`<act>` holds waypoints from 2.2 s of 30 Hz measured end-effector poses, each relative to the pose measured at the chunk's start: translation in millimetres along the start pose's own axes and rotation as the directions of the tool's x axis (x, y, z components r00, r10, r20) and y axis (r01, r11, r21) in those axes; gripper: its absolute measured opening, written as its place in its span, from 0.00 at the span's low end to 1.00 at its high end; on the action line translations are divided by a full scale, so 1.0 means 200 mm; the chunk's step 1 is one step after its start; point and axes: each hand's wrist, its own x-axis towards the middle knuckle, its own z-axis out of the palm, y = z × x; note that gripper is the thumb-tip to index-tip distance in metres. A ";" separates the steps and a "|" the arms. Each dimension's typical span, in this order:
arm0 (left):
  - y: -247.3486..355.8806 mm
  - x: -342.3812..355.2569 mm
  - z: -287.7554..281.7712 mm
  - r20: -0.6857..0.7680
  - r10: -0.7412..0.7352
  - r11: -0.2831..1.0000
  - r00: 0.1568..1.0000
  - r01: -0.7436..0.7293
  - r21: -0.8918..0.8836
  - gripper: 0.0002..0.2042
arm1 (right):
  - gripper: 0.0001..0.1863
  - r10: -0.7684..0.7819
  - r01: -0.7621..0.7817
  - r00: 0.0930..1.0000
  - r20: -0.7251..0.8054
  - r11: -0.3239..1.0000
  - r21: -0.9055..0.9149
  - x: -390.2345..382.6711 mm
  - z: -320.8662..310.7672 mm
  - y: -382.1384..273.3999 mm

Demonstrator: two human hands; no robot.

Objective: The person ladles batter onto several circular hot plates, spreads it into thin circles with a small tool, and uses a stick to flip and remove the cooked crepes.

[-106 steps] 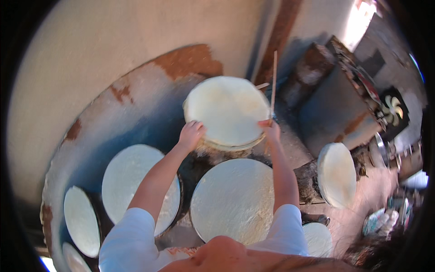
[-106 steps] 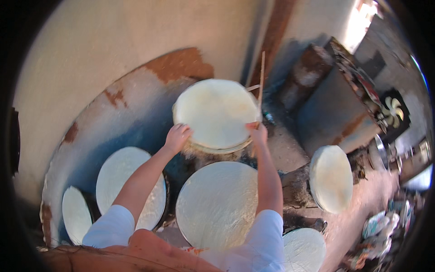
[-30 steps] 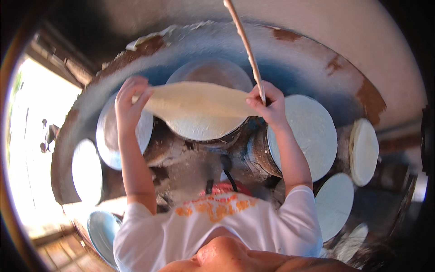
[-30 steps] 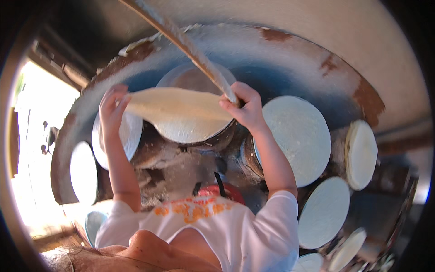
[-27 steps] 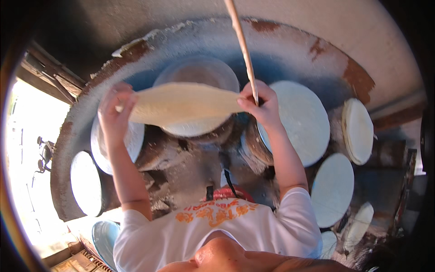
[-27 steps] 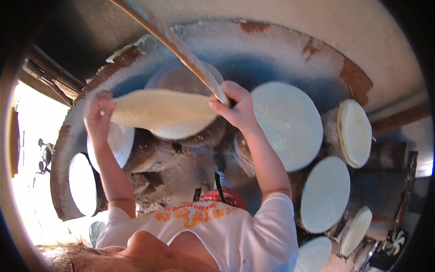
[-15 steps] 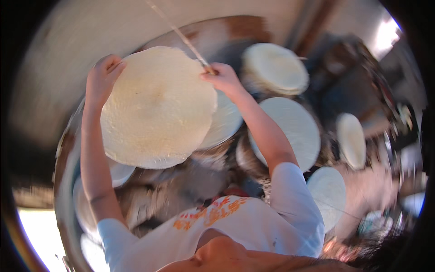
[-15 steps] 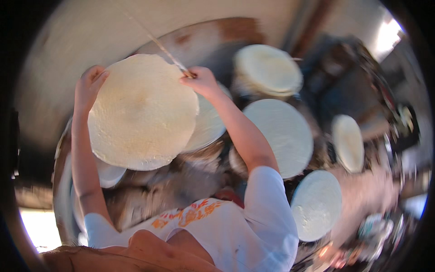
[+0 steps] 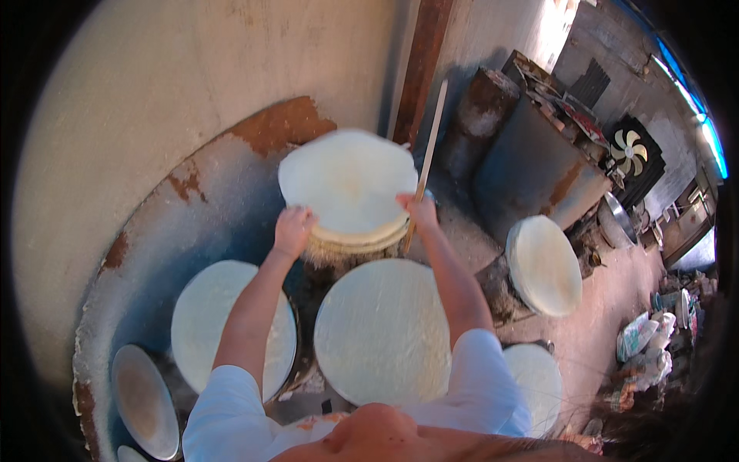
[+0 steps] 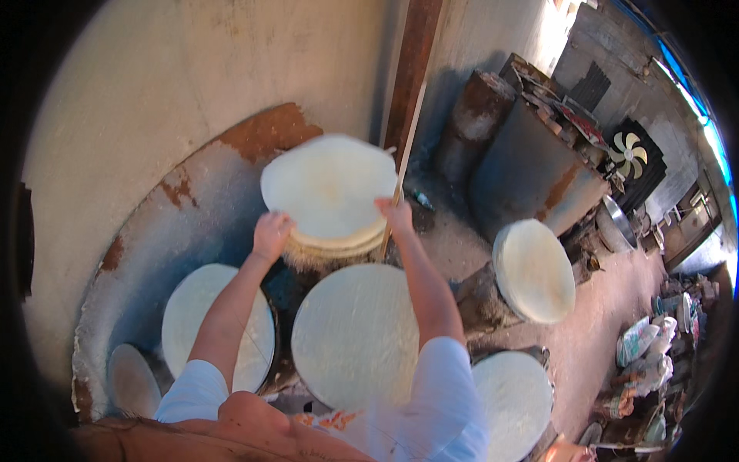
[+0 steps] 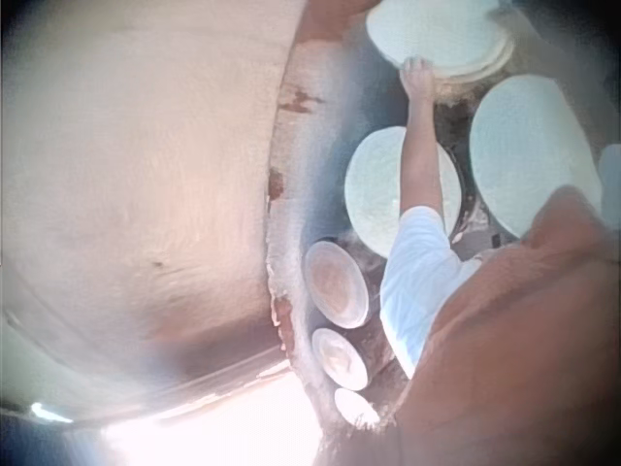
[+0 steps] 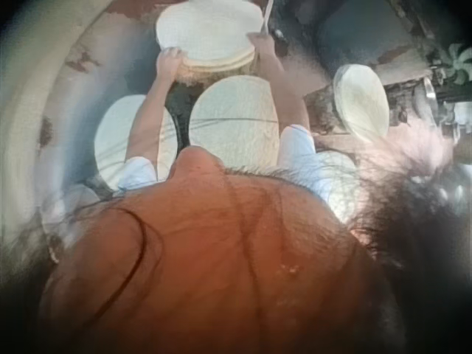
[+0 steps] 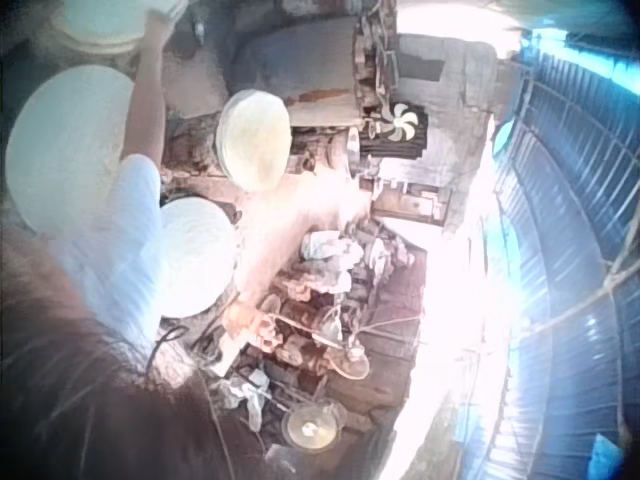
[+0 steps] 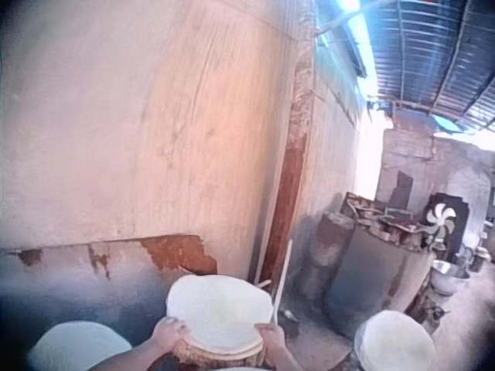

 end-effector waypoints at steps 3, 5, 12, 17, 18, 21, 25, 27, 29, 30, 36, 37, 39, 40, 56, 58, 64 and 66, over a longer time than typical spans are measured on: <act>-0.02 -0.07 0.28 0.128 -0.065 0.997 0.990 0.068 -0.020 0.06 | 0.08 0.136 -0.141 0.990 -0.043 0.972 -0.187 0.06 0.01 0.23; 0.02 -0.12 0.34 0.211 -0.106 0.993 0.972 0.115 -0.032 0.07 | 0.08 0.100 -0.105 0.994 -0.051 0.989 -0.105 0.06 -0.02 0.33; 0.23 -0.65 -0.57 0.071 -0.403 0.912 0.912 0.407 -0.045 0.15 | 0.13 -0.363 0.400 0.907 0.212 0.590 -0.701 -0.17 0.14 0.18; 0.75 -1.55 -1.48 0.092 -0.786 0.607 0.611 0.737 0.295 0.14 | 0.18 -0.307 0.678 0.613 0.728 0.677 -0.286 -1.13 0.80 -0.04; 0.90 -1.76 -1.64 0.039 -0.854 0.494 0.519 0.785 0.373 0.14 | 0.19 -0.388 0.715 0.485 0.783 0.692 -0.100 -1.45 0.90 -0.16; 1.39 -2.32 -2.19 -0.135 -0.991 -0.076 -0.001 0.834 0.547 0.13 | 0.24 -0.250 0.555 0.060 0.966 0.813 0.176 -2.43 1.23 -0.36; 1.98 -3.13 -3.03 -0.572 -0.788 -0.572 -0.226 0.613 0.546 0.13 | 0.21 -0.313 0.470 -0.335 0.889 0.762 0.445 -3.57 1.56 -0.38; 2.26 -3.42 -3.16 -0.686 -0.706 -0.650 -0.178 0.548 0.526 0.15 | 0.20 -0.294 0.549 -0.360 0.885 0.700 0.456 -3.94 1.60 -0.24; 2.37 -3.63 -3.35 -0.721 -0.665 -0.687 -0.195 0.539 0.488 0.21 | 0.19 -0.275 0.626 -0.366 0.889 0.634 0.453 -4.19 1.70 -0.26; 2.42 -3.72 -3.43 -0.721 -0.654 -0.713 -0.229 0.505 0.486 0.23 | 0.19 -0.257 0.658 -0.377 0.890 0.601 0.453 -4.27 1.74 -0.26; 2.53 -4.18 -3.73 -0.683 -0.697 -0.682 -0.220 0.500 0.534 0.25 | 0.20 -0.289 0.466 -0.421 0.860 0.744 0.478 -4.54 1.99 -0.30; 2.54 -4.20 -3.73 -0.656 -0.718 -0.652 -0.236 0.559 0.512 0.25 | 0.20 -0.251 0.440 -0.410 0.877 0.788 0.431 -4.54 2.01 -0.31; 2.58 -4.28 -3.83 -0.605 -0.775 -0.570 -0.185 0.620 0.540 0.19 | 0.20 -0.187 0.386 -0.373 0.909 0.860 0.335 -4.60 2.07 -0.35; 2.65 -4.38 -3.83 -0.536 -0.840 -0.434 -0.085 0.698 0.570 0.15 | 0.20 -0.184 0.348 -0.390 0.902 0.878 0.329 -4.61 2.11 -0.29; 2.31 -4.44 -5.01 -0.633 -0.720 -0.256 0.286 0.738 0.624 0.04 | 0.17 0.089 0.066 -0.219 0.972 0.995 -0.076 -5.14 2.29 -0.36; 2.28 -4.45 -5.18 -0.598 -0.763 -0.283 0.246 0.704 0.651 0.04 | 0.10 0.029 0.078 -0.288 0.957 0.997 -0.006 -5.36 2.43 -0.34; 2.22 -4.10 -5.01 -0.445 -0.843 -0.142 0.303 0.672 0.726 0.05 | 0.19 0.186 -0.055 -0.471 0.862 0.969 -0.239 -6.03 2.87 -0.48; 2.42 -4.16 -4.71 -0.566 -0.806 -0.176 0.170 0.845 0.505 0.05 | 0.21 0.223 -0.309 -0.365 0.904 0.886 -0.344 -6.17 2.92 -0.56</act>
